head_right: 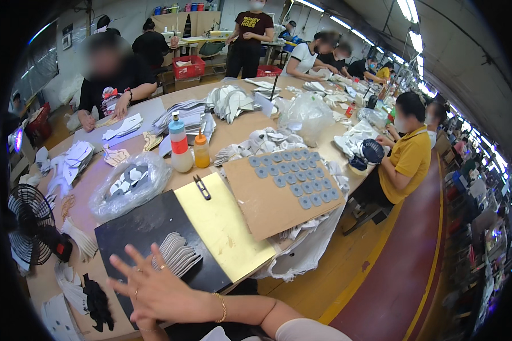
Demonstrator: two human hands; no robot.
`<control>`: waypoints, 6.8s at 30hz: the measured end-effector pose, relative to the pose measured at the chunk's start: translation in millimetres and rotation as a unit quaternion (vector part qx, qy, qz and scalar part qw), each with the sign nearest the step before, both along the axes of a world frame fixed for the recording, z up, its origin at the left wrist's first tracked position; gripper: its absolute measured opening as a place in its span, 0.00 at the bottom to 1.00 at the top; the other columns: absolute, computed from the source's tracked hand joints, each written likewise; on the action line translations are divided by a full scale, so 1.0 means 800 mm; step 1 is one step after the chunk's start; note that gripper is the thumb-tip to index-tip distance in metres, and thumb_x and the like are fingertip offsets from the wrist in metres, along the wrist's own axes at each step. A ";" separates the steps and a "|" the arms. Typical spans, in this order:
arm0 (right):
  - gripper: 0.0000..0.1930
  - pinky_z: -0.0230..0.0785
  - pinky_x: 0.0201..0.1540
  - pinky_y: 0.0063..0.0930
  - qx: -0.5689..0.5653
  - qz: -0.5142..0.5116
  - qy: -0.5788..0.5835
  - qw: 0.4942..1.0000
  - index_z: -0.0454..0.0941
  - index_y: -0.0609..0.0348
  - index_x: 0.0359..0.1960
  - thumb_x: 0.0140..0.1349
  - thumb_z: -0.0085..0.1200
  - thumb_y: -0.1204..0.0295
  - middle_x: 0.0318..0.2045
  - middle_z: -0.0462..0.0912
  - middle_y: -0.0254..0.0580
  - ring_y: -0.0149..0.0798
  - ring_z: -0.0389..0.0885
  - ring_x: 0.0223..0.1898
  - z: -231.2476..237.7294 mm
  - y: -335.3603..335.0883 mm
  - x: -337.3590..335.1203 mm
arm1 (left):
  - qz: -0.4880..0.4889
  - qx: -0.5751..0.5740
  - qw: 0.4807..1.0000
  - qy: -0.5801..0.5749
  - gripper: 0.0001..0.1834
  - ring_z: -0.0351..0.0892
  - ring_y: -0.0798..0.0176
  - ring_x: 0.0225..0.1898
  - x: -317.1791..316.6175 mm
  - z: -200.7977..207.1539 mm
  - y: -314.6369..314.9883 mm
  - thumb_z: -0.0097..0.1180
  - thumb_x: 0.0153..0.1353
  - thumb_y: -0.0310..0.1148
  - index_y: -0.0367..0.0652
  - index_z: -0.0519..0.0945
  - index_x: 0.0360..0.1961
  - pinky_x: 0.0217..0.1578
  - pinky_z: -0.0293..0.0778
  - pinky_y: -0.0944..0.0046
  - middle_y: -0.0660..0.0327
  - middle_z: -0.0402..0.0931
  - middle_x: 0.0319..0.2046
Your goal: The person handles white curved fabric pieces at a workbench, aligns them, and applies glue from a squeeze bottle to the edges. They stack the pieces and place them on the table while other workers are visible in the background.
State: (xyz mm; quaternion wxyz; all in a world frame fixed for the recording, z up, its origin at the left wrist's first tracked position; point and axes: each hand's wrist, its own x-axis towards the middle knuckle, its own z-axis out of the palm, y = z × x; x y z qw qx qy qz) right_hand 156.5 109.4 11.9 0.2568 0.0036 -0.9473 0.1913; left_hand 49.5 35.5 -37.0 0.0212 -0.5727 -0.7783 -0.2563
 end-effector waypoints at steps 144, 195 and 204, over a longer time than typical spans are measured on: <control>0.04 0.67 0.41 0.31 -0.095 0.011 -0.095 0.991 0.81 0.64 0.37 0.63 0.54 0.80 0.30 0.76 0.45 0.41 0.74 0.34 -0.097 -0.079 -0.044 | 0.650 -0.091 0.724 0.210 0.45 0.71 0.47 0.62 -0.491 -0.034 -0.690 0.63 0.53 0.62 0.50 0.68 0.68 0.61 0.67 0.50 0.46 0.71 0.61; 0.05 0.63 0.43 0.31 -0.171 -0.018 -0.052 0.984 0.82 0.61 0.37 0.62 0.55 0.78 0.28 0.79 0.39 0.39 0.75 0.32 -0.099 -0.041 0.012 | 0.627 -0.072 0.775 -0.033 0.39 0.83 0.55 0.34 -0.382 0.017 -0.607 0.70 0.40 0.65 0.37 0.81 0.37 0.38 0.77 0.60 0.48 0.83 0.33; 0.05 0.65 0.43 0.32 -0.164 -0.006 -0.045 0.985 0.82 0.61 0.37 0.61 0.56 0.79 0.29 0.79 0.40 0.41 0.76 0.33 -0.094 -0.042 0.013 | 0.532 0.172 0.814 -0.155 0.33 0.82 0.61 0.37 -0.271 0.132 -0.513 0.66 0.55 0.55 0.36 0.79 0.50 0.40 0.77 0.63 0.54 0.83 0.40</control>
